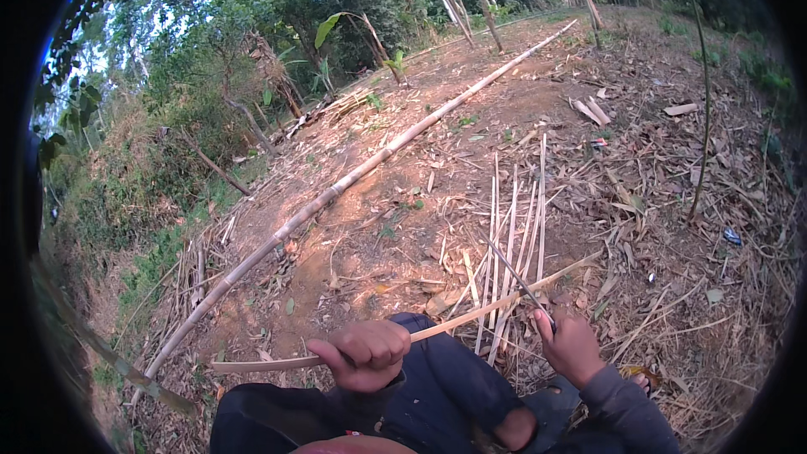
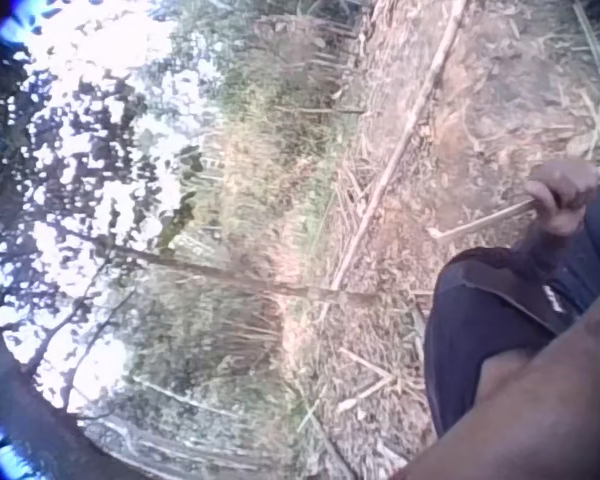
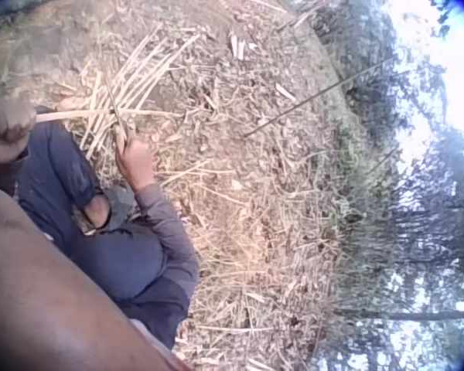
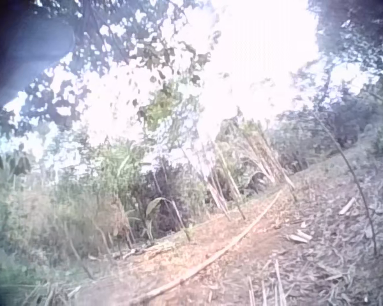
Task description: The person sits on the ground and uses a machete to split a long bamboo pole into thin strips. They hold the bamboo with one hand and strike it with the machete to create splits, then pull the strips apart. The person continues to split the bamboo into smaller pieces and strips throughout the video.
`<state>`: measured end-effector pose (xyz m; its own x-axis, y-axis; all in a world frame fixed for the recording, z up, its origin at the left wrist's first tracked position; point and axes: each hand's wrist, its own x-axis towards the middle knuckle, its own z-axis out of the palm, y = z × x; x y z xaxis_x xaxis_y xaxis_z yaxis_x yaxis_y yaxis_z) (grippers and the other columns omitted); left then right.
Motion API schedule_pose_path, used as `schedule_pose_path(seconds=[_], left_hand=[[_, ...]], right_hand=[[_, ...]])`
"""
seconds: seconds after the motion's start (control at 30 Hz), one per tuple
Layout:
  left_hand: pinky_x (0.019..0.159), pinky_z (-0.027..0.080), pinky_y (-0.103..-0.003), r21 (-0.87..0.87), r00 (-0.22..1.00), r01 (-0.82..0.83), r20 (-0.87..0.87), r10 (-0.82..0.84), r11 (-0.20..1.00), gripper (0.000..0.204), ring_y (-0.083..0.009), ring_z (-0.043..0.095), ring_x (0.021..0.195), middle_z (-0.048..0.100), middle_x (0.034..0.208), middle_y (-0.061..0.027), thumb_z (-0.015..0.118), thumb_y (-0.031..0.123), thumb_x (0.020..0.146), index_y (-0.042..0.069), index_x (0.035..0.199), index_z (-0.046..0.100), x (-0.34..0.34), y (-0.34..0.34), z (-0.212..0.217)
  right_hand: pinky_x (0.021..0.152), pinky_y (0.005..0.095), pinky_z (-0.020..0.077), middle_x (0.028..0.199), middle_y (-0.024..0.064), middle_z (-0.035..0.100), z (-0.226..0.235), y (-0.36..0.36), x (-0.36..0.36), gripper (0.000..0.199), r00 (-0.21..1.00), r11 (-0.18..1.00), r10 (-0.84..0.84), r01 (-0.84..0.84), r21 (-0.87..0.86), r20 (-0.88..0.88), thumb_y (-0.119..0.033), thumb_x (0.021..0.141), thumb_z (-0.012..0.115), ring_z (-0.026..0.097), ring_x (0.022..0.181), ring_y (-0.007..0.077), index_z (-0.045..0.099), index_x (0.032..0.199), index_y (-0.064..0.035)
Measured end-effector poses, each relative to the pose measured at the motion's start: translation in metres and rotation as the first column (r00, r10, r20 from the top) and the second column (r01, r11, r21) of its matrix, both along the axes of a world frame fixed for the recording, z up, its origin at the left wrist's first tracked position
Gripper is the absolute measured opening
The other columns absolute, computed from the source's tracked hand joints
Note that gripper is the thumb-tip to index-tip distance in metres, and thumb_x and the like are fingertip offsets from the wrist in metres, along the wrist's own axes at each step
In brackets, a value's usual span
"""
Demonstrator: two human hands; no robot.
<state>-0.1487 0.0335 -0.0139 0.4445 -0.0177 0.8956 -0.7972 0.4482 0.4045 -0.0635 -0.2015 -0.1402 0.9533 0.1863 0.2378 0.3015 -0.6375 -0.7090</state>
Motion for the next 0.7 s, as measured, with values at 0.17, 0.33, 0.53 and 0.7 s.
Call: schedule_pose_path(seconds=[0.17,0.33,0.53,0.7], left_hand=[[0.039,0.012,-0.034,0.078,0.971,0.225,0.063,-0.23,0.971,0.065,-0.0147,0.019,0.032,0.021,0.044,0.0017,0.03,0.055,0.103,0.011,0.055,0.029,0.012,0.0,0.001],[0.036,0.012,-0.032,0.264,0.951,0.29,0.03,-0.309,0.92,0.061,-0.0121,0.018,0.03,0.021,0.042,0.0032,0.034,0.05,0.104,0.011,0.057,0.029,-0.002,0.005,0.01],[0.036,0.011,-0.031,-0.017,0.991,0.071,-0.115,-0.072,0.997,0.059,-0.0122,0.012,0.031,0.018,0.041,0.0021,0.023,0.048,0.106,0.013,0.059,0.024,-0.001,0.001,-0.022],[0.039,0.01,-0.03,-0.181,0.932,-0.244,-0.317,0.178,0.953,0.054,-0.0095,0.004,0.039,0.013,0.044,0.0038,0.022,0.056,0.104,0.017,0.067,0.026,0.006,0.006,-0.006]], right_hand=[[0.051,0.0467,0.0458,0.056,0.0196,0.056,0.065,0.01,-0.026,0.044,0.913,0.956,0.292,-0.284,-0.071,0.286,-0.04,0.095,0.06,0.059,0.054,0.0401,0.059,0.07,-0.0027],[0.052,0.0477,0.0462,0.056,0.0204,0.056,0.024,0.02,-0.004,0.043,0.984,0.982,0.173,-0.175,0.073,0.028,-0.039,0.095,0.06,0.06,0.058,0.0409,0.061,0.071,-0.0039],[0.053,0.0487,0.047,0.057,0.0202,0.057,0.03,0.01,-0.016,0.04,0.97,0.978,0.208,-0.202,-0.055,0.124,-0.037,0.094,0.061,0.06,0.058,0.0416,0.056,0.074,-0.0028],[0.052,0.0463,0.0469,0.055,0.0189,0.055,0.045,0.027,-0.025,0.039,0.852,0.917,0.394,-0.391,-0.081,0.346,-0.034,0.095,0.061,0.059,0.055,0.0396,0.056,0.074,-0.0019]])
